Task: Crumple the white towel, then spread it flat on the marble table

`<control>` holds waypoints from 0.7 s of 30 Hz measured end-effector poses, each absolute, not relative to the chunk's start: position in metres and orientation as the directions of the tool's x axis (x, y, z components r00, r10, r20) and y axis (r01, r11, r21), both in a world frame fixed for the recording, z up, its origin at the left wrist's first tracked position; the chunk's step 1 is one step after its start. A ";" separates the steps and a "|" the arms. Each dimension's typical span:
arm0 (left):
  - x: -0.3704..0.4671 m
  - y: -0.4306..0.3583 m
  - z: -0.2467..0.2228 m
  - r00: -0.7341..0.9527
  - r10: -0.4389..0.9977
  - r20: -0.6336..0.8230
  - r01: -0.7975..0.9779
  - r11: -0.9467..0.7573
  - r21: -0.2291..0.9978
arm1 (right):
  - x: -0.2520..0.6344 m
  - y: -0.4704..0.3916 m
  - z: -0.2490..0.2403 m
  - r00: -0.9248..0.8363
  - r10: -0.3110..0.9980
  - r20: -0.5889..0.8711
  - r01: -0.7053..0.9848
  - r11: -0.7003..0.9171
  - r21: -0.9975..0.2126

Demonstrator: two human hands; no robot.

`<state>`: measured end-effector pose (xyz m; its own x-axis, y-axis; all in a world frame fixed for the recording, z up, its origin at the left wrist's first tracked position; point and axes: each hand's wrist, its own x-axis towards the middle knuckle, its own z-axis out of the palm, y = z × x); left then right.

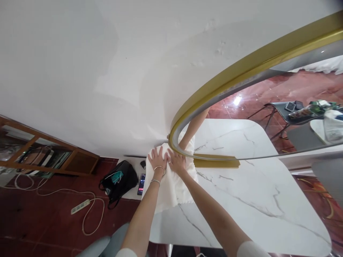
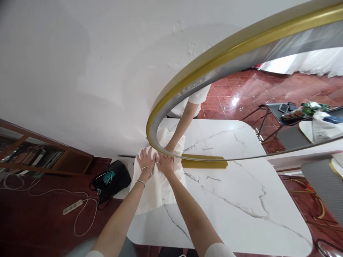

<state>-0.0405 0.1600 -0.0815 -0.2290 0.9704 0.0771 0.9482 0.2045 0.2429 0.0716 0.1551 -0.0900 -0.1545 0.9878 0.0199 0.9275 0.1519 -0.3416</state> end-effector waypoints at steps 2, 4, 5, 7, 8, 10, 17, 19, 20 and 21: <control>-0.049 0.148 -0.081 -0.269 0.960 0.080 0.939 0.243 0.243 | 0.072 0.150 -0.090 -0.267 0.962 0.051 0.909 0.269 -0.320; -0.057 0.131 -0.079 -0.317 0.946 0.074 0.924 0.290 0.251 | 0.072 0.141 -0.091 -0.391 0.915 0.101 0.865 0.403 -0.298; -0.061 0.122 -0.079 -0.343 0.937 0.064 0.913 0.316 0.259 | 0.071 0.136 -0.092 -0.449 0.883 0.134 0.835 0.468 -0.288; -0.066 0.099 -0.077 -0.388 0.921 0.039 0.890 0.364 0.276 | 0.070 0.123 -0.094 -0.543 0.815 0.202 0.766 0.579 -0.280; -0.068 0.087 -0.077 -0.405 0.914 0.028 0.881 0.382 0.281 | 0.069 0.115 -0.094 -0.575 0.785 0.230 0.733 0.619 -0.282; -0.070 0.061 -0.075 -0.433 0.901 0.013 0.867 0.412 0.280 | 0.069 0.095 -0.094 -0.620 0.741 0.259 0.678 0.672 -0.298; -0.065 -0.023 -0.080 -0.522 0.848 0.091 0.842 0.496 0.214 | 0.102 -0.022 -0.069 -0.778 0.622 0.088 0.518 0.714 -0.470; -0.059 -0.042 -0.083 -0.532 0.831 0.165 0.841 0.496 0.217 | 0.116 -0.056 -0.061 -0.805 0.593 0.013 0.498 0.688 -0.528; -0.056 -0.050 -0.084 -0.536 0.821 0.195 0.839 0.495 0.224 | 0.122 -0.070 -0.059 -0.804 0.595 -0.019 0.507 0.668 -0.545; -0.053 -0.056 -0.085 -0.541 0.813 0.216 0.837 0.496 0.232 | 0.126 -0.080 -0.057 -0.802 0.595 -0.044 0.515 0.653 -0.555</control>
<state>-0.0533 -0.0563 -0.0855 -0.5412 0.8125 0.2164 0.8370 0.4958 0.2315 0.1260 -0.0799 -0.0568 -0.8022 0.5954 -0.0441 0.5153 0.6532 -0.5548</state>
